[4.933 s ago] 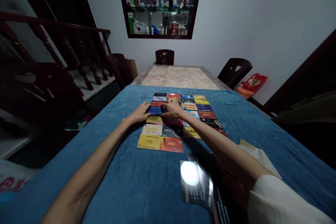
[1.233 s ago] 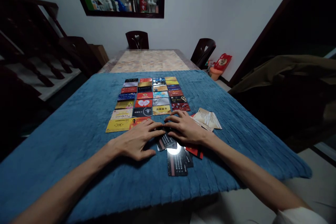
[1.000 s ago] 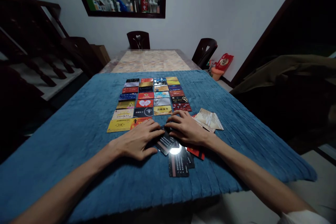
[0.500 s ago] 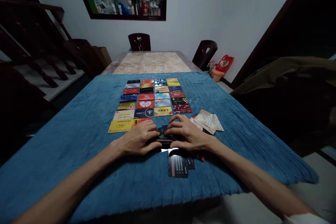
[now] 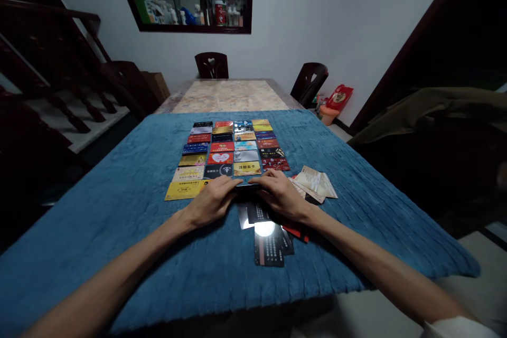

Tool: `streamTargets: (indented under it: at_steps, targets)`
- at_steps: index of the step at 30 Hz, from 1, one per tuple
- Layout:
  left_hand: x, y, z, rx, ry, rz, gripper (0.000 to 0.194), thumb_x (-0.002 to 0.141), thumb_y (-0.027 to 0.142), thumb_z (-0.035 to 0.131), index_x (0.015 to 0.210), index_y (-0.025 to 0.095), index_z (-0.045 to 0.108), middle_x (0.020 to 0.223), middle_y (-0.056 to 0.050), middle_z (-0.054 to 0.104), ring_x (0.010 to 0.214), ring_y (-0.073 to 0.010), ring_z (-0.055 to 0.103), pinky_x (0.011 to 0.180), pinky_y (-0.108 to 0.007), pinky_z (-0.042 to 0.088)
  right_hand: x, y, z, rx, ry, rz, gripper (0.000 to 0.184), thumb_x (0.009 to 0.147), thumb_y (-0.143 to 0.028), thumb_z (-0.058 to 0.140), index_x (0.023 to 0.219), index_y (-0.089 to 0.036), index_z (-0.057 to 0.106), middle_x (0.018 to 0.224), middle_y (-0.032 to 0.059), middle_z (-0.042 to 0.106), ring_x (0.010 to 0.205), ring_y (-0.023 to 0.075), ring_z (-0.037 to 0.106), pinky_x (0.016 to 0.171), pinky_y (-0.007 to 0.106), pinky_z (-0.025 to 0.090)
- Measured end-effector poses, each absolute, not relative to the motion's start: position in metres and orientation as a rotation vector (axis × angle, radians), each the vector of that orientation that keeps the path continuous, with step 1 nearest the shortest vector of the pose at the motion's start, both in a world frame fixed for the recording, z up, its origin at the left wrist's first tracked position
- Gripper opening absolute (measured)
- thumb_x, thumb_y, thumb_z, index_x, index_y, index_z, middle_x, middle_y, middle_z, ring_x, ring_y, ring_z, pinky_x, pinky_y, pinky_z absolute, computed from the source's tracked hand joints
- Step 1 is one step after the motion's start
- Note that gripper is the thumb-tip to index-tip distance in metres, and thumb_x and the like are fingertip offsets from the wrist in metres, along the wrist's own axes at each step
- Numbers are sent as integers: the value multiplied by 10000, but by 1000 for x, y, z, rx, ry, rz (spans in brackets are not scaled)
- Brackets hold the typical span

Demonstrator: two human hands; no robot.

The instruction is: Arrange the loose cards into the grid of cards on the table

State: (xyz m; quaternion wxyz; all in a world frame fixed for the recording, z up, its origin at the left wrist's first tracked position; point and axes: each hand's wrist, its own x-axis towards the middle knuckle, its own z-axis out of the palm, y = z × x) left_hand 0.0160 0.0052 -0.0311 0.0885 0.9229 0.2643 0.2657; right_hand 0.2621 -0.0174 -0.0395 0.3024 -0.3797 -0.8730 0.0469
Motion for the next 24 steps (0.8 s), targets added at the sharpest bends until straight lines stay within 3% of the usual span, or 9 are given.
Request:
streamTargets:
  at_steps: [8, 14, 24]
  targets:
    - [15, 4, -30, 2716, 778, 795, 567, 904, 50, 439, 1448, 203, 405, 1179, -120, 647, 1063, -231, 620, 914, -450, 551, 264, -17, -40, -1088, -2341, 96, 417, 950, -146, 528, 1361, -210, 561, 1081, 113, 717, 923, 240, 534, 832, 397, 436]
    - [17, 2, -29, 2655, 883, 866, 314, 937, 102, 441, 1231, 157, 536, 1094, -106, 687, 979, -211, 658, 883, -391, 556, 263, -19, -37, -1132, -2365, 31, 399, 961, -162, 517, 1351, -231, 568, 1106, 109, 709, 946, 245, 528, 822, 392, 418]
    - [17, 2, -24, 2505, 967, 920, 327, 878, 87, 473, 1181, 181, 552, 856, -9, 664, 769, -153, 644, 760, -284, 533, 258, -22, -35, -1179, -2382, -145, 544, 876, -233, 686, 1382, -174, 494, 1119, 139, 651, 1021, 282, 538, 846, 406, 406]
